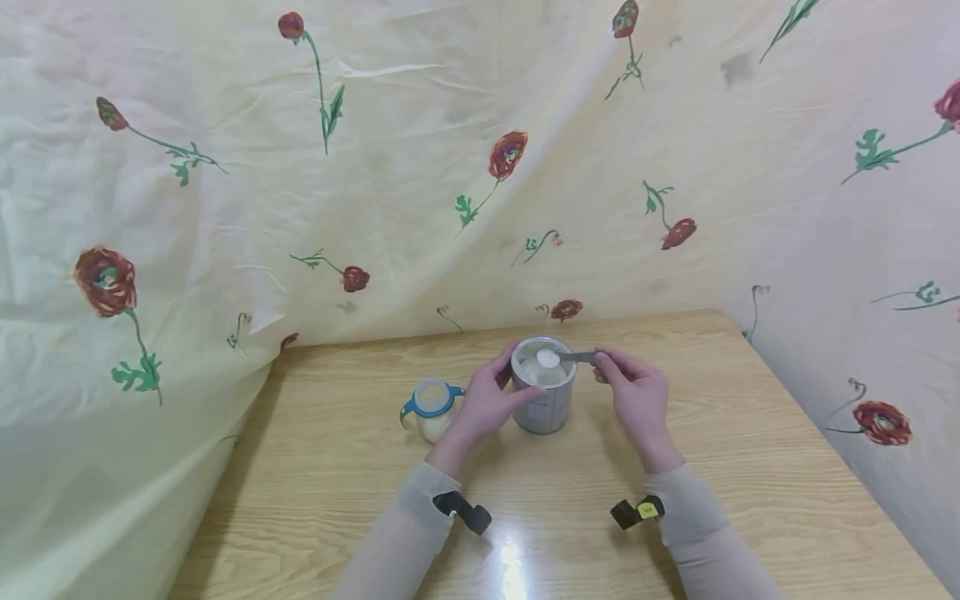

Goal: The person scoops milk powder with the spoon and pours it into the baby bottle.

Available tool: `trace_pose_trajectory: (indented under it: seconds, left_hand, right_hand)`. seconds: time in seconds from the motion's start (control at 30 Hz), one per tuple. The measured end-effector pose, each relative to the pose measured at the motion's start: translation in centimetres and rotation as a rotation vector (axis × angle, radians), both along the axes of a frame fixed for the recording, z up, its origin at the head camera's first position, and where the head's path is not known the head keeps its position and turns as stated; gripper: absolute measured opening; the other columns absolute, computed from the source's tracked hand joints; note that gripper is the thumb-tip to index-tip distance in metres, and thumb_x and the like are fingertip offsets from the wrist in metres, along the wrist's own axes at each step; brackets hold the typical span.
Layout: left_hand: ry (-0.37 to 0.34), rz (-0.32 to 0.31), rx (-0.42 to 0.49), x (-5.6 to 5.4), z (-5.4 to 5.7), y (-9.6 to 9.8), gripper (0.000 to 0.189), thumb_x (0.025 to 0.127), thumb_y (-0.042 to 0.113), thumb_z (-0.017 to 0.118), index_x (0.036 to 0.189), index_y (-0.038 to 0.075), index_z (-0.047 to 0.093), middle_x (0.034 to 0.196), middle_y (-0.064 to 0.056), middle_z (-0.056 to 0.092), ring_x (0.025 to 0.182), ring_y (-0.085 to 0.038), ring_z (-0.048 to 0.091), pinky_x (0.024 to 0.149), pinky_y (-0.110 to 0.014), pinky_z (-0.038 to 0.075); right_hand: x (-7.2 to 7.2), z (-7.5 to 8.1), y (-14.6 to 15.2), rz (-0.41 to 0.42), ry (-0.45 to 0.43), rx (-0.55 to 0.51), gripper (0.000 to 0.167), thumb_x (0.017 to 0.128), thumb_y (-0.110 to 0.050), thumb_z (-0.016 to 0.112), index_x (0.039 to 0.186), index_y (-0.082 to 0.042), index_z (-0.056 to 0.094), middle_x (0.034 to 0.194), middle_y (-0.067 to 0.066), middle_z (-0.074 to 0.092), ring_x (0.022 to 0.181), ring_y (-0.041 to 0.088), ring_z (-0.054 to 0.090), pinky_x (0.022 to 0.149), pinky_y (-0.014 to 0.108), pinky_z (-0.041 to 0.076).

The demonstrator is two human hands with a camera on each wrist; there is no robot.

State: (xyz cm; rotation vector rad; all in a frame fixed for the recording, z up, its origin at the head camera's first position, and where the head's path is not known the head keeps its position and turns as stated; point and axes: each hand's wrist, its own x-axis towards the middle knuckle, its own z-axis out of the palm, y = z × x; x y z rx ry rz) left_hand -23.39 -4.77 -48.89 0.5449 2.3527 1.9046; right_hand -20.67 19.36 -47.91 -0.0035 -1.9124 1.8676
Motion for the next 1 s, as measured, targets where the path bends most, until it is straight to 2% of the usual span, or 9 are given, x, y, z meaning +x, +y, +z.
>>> trace_pose_trajectory:
  seconds: [0.13,0.37,0.63,0.83,1.0]
  left_hand:
    - [0.005,0.001,-0.005,0.04,0.01,-0.02,0.095,0.089,0.029,0.091,0.166,0.008,0.039,0.17,-0.006,0.038,0.154,-0.022,0.039,0.123,-0.035,0.037]
    - [0.008,-0.005,0.0,-0.01,0.03,-0.08,0.094,0.09,0.029,0.09,0.165,0.007,0.038,0.17,-0.007,0.038,0.154,-0.023,0.039,0.124,-0.036,0.037]
    - [-0.001,0.001,-0.002,0.07,0.13,-0.21,0.093,0.09,0.028,0.09,0.165,0.008,0.039,0.17,-0.006,0.039,0.154,-0.023,0.04,0.123,-0.035,0.037]
    - [0.007,-0.004,0.004,-0.04,0.02,-0.27,0.094,0.089,0.029,0.091,0.165,0.008,0.04,0.17,-0.014,0.037,0.154,-0.024,0.04,0.124,-0.037,0.037]
    - [-0.001,-0.002,0.003,-0.05,0.01,-0.28,0.094,0.089,0.031,0.091,0.165,0.01,0.041,0.17,-0.008,0.039,0.154,-0.022,0.04,0.124,-0.035,0.037]
  right_hand:
    - [-0.08,-0.25,-0.08,-0.002,-0.017,-0.012,0.027,0.103,-0.01,0.073,0.119,0.012,0.075,0.099,-0.002,0.08,0.079,0.006,0.074,0.078,0.02,0.063]
    - [-0.28,-0.7,-0.18,0.003,0.022,-0.003,0.024,0.103,-0.006,0.073,0.117,0.013,0.075,0.1,-0.001,0.081,0.079,0.006,0.074,0.078,0.021,0.064]
    - [-0.33,-0.76,-0.2,0.013,-0.001,-0.011,0.024,0.103,-0.007,0.072,0.118,0.012,0.075,0.102,-0.001,0.081,0.08,0.006,0.075,0.08,0.022,0.064]
    - [-0.23,-0.52,-0.3,0.024,-0.019,-0.011,0.026,0.104,-0.01,0.072,0.118,0.011,0.075,0.103,0.006,0.081,0.08,0.007,0.074,0.079,0.022,0.064]
    - [-0.37,-0.62,-0.26,0.028,-0.036,-0.038,0.028,0.104,-0.012,0.072,0.119,0.012,0.075,0.098,0.002,0.081,0.078,0.007,0.075,0.078,0.023,0.064]
